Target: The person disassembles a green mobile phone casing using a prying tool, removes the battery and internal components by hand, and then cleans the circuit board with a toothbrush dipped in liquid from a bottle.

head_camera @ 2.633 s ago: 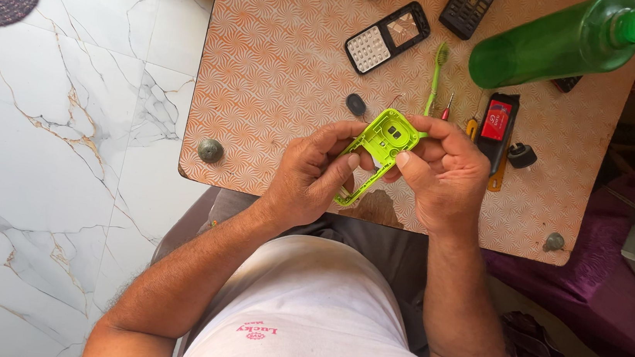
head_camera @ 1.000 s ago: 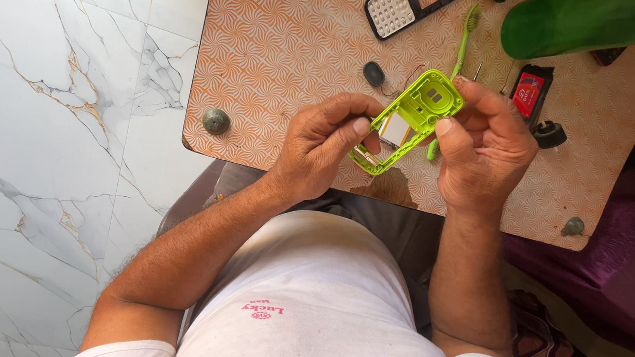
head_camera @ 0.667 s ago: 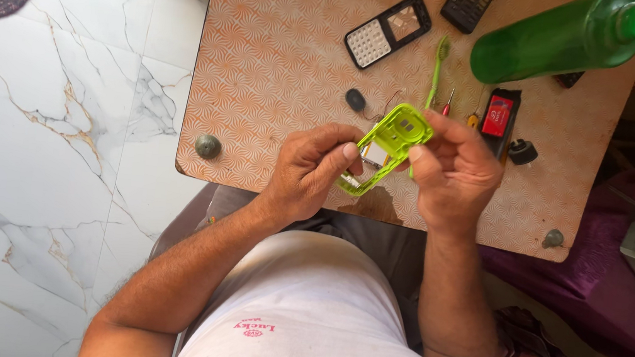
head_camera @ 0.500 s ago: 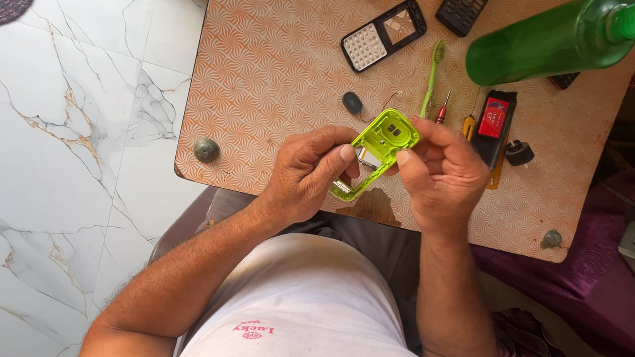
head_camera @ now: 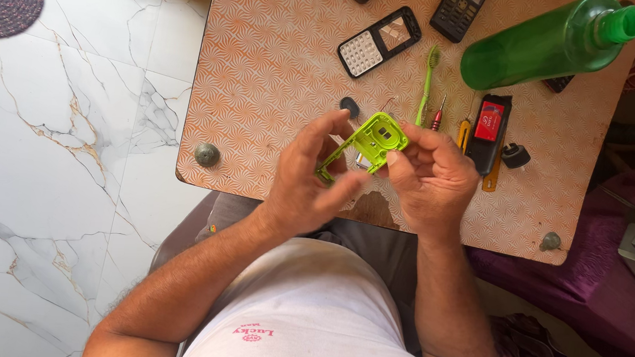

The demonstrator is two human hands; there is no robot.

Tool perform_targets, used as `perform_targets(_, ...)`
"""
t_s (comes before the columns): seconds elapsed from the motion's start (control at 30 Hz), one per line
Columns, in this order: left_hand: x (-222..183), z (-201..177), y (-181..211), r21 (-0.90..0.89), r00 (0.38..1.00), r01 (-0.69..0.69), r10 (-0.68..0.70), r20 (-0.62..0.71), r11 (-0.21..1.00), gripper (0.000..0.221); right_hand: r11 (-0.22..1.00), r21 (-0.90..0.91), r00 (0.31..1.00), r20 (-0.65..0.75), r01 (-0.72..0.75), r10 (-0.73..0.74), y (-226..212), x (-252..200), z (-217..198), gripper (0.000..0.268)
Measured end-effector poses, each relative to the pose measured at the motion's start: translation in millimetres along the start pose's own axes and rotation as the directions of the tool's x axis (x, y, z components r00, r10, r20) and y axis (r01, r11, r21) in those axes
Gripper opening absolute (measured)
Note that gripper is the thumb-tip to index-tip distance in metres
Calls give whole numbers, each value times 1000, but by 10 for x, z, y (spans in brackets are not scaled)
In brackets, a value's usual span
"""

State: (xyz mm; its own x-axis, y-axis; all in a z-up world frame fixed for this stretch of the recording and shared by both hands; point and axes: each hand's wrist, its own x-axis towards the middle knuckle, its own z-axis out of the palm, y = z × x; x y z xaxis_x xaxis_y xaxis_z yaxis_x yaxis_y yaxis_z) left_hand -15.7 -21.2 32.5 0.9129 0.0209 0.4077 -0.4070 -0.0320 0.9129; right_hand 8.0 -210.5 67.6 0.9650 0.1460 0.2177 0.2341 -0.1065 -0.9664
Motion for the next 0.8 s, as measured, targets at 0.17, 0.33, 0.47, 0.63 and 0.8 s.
perform_targets(0.17,-9,67,99,180,999,33,-35,7,983,87,1000,11,1000,1,-11,11,-32,-3,32,27)
perform_targets(0.33,17,14,52,107,997,23,-32,77,994,65,978,195,996,72,-73,60,-122,54,21,30)
perform_targets(0.47,20,-125,-7,-173,970,10,33,241,985,43,969,209,983,149,-134,104,-117,111,-22,41)
perform_targets(0.63,25,-159,-17,-498,834,493,-224,504,713,51,964,206,984,96,-168,150,14,137,-57,20)
perform_targets(0.8,-9,-169,-94,-598,815,565,-272,511,569,60,975,154,987,48,-159,153,96,118,-7,16)
